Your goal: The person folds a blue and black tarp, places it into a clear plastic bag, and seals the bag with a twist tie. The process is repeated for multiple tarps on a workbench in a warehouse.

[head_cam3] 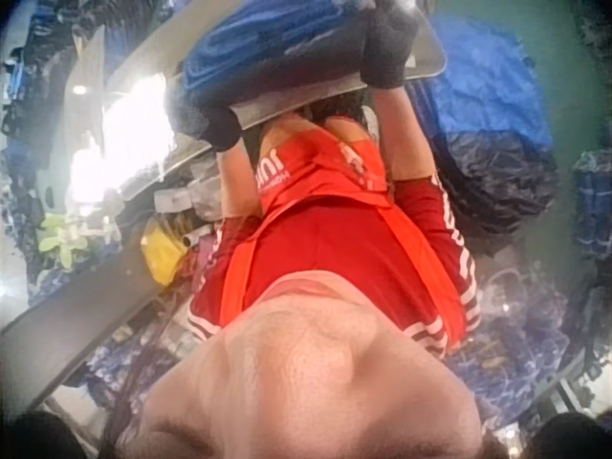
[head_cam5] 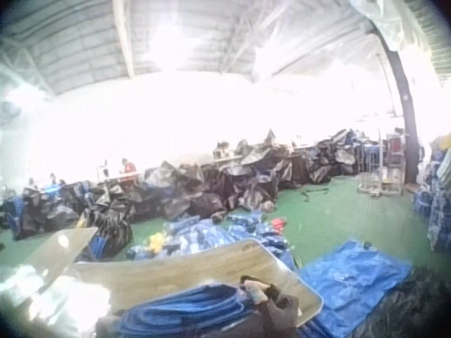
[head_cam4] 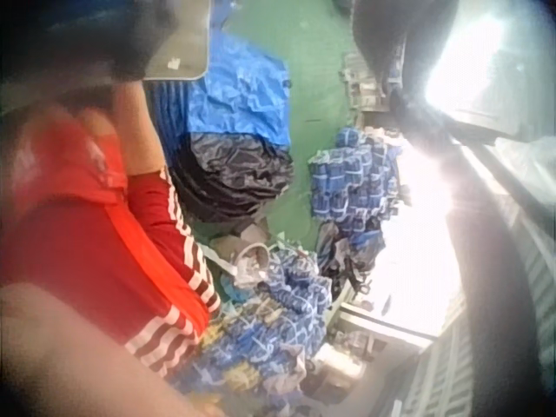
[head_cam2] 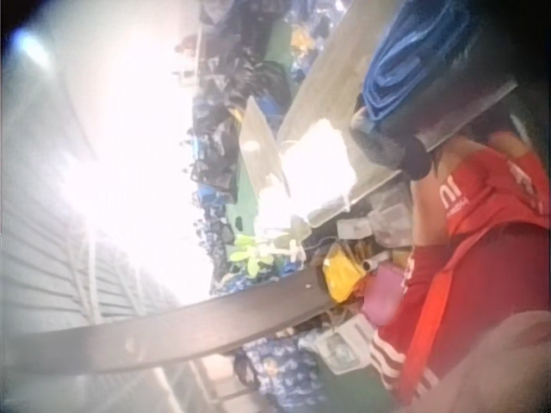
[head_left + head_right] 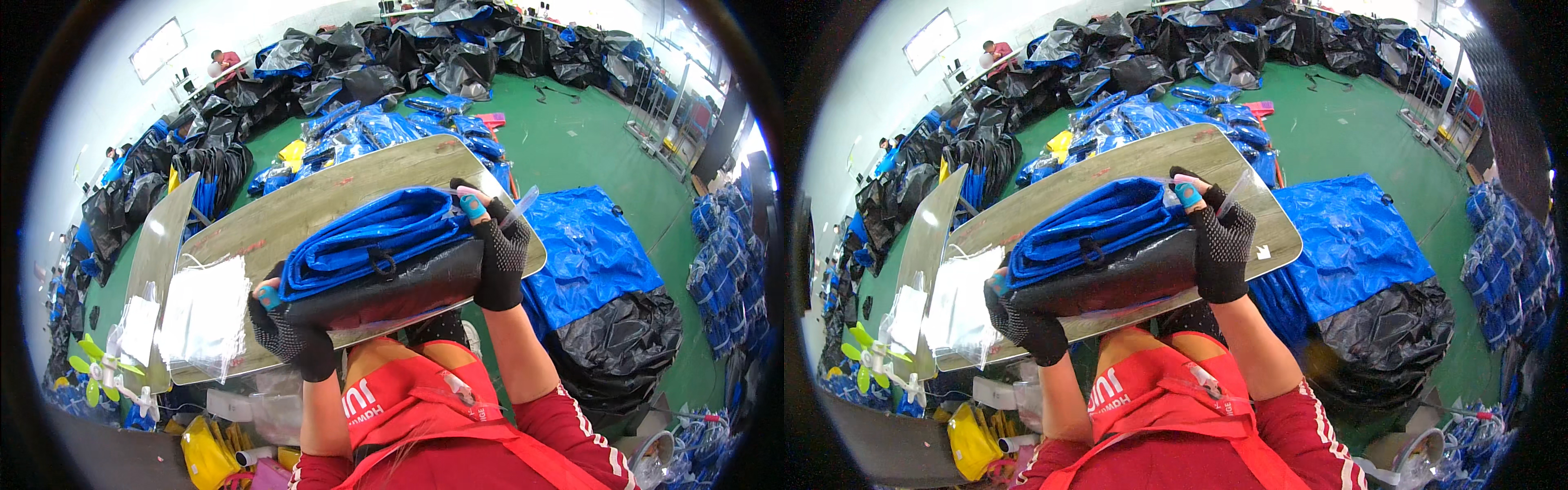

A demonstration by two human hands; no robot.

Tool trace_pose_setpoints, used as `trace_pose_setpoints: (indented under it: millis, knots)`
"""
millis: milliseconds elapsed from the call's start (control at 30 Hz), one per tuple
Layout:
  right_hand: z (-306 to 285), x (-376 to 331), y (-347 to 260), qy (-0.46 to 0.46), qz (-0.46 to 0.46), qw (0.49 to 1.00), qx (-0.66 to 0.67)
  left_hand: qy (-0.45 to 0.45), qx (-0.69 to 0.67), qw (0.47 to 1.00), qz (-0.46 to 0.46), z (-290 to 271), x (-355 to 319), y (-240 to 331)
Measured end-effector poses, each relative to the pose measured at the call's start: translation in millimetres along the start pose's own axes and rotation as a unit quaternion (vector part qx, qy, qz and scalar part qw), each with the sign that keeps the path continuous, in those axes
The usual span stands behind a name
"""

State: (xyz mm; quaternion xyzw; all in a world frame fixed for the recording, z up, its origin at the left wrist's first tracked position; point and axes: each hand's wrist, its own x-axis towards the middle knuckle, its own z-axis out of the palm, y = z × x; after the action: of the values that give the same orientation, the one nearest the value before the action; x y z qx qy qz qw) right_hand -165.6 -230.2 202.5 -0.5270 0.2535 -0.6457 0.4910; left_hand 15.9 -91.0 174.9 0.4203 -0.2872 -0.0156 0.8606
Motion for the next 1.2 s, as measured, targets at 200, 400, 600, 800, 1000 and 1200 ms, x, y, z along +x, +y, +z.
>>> trace_pose_setpoints:
  millis: [200, 400, 600, 800, 1000, 1200]
  knots:
    - [22.5, 51.0, -12.1, -0.096, -0.083, 0.992, 0.021, 0.002, 0.001, 1.000, 0.014, 24.0, 62.4, 19.3]
    - [47.8, 88.2, -30.5, -0.125, -0.095, 0.986, 0.049, 0.004, 0.101, 0.989, 0.107, 38.3, 115.8, 15.4]
    - [44.4, 60.2, -92.7, -0.130, -0.283, 0.950, 0.006, 0.018, 0.153, 0.977, 0.147, 13.8, 106.8, 95.3]
    - [43.7, 62.2, -63.9, -0.139, -0.180, 0.968, -0.106, -0.193, 0.473, 0.839, 0.189, -4.6, 138.7, 60.3]
    - [36.8, 38.4, 176.4, -0.201, 0.204, 0.830, -0.478, -0.436, 0.680, 0.582, 0.092, -24.8, 100.1, -108.0]
    - [2.7, 36.6, 284.6, -0.246, 0.136, 0.850, -0.446, -0.575, 0.393, 0.713, 0.084, -4.5, 27.6, -163.6]
